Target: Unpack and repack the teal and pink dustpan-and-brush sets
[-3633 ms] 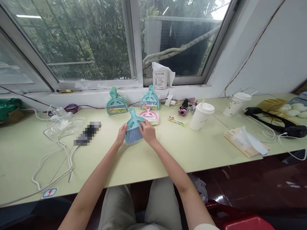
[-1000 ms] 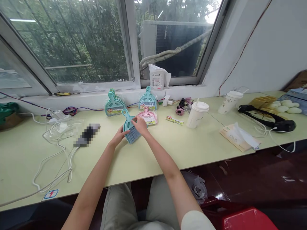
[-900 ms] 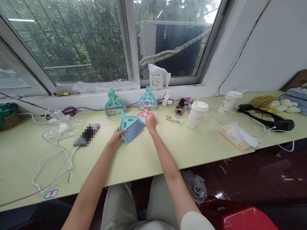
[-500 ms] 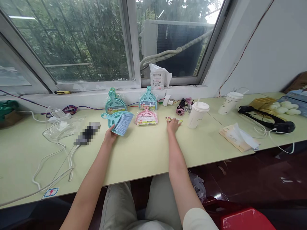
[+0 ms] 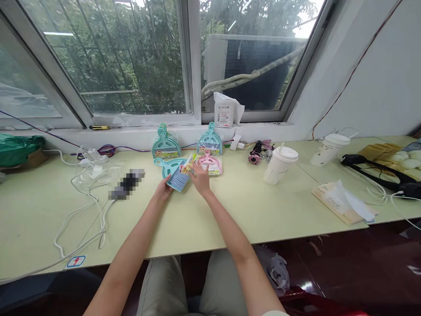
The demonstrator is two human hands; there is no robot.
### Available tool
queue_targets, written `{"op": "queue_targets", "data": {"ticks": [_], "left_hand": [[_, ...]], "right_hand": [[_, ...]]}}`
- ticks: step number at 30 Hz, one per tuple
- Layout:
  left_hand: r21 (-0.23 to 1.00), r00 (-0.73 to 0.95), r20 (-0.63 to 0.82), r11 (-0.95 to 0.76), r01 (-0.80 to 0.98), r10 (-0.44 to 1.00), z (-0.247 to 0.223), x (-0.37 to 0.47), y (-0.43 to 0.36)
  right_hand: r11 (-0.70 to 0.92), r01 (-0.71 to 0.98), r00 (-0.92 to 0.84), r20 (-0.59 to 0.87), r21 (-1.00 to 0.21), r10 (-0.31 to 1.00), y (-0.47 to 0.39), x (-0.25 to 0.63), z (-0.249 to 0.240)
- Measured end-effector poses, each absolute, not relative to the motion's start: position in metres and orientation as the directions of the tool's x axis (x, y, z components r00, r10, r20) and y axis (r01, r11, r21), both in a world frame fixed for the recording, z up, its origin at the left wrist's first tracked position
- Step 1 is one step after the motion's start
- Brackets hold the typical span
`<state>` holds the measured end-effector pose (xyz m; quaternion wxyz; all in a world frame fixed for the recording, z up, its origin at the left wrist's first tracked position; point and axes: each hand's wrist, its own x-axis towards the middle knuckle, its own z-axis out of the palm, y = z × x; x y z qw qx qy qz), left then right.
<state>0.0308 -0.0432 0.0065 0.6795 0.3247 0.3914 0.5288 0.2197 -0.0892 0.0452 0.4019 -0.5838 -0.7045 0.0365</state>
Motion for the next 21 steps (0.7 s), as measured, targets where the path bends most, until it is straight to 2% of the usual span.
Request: {"op": "queue_targets", "data": {"ticks": [3, 8, 10, 12, 15, 17, 19, 21], "left_hand": [[0.835, 0.144, -0.152, 0.206, -0.511, 0.978, 0.01, 0.041, -0.052], [0.883, 0.139, -0.108, 0.159, -0.442, 0.984, 0.013, 0.044, -0.056], [0.889, 0.133, -0.109, 0.157, -0.43, 0.985, 0.013, 0.043, -0.055], [0.888, 0.131, -0.104, 0.152, -0.433, 0.986, 0.014, 0.042, -0.054], [0.895, 0.148, -0.086, 0.142, -0.424, 0.985, 0.016, 0.043, -0.055], [0.905, 0.185, -0.064, 0.136, -0.403, 0.981, 0.018, 0.044, -0.059], [0.915, 0.246, -0.038, 0.133, -0.382, 0.968, 0.02, 0.045, -0.063], [0.927, 0.311, -0.02, 0.134, -0.35, 0.95, 0.025, 0.042, -0.066]], "right_hand": [[0.373, 0.809, -0.163, 0.437, -0.454, 0.885, -0.099, 0.198, 0.033], [0.35, 0.83, -0.189, 0.371, -0.435, 0.909, -0.111, 0.198, 0.025], [0.352, 0.808, -0.173, 0.381, -0.473, 0.908, -0.111, 0.198, 0.025], [0.309, 0.749, -0.053, 0.412, -0.586, 0.91, -0.108, 0.198, 0.023], [0.21, 0.466, 0.224, 0.345, -0.859, 0.911, -0.1, 0.2, 0.018], [0.159, 0.153, 0.25, 0.193, -0.975, 0.949, -0.095, 0.203, 0.013], [0.084, -0.12, 0.159, 0.065, -0.989, 0.985, -0.092, 0.206, 0.01], [0.026, -0.282, 0.097, -0.001, -0.959, 0.995, -0.092, 0.208, 0.009]]}}
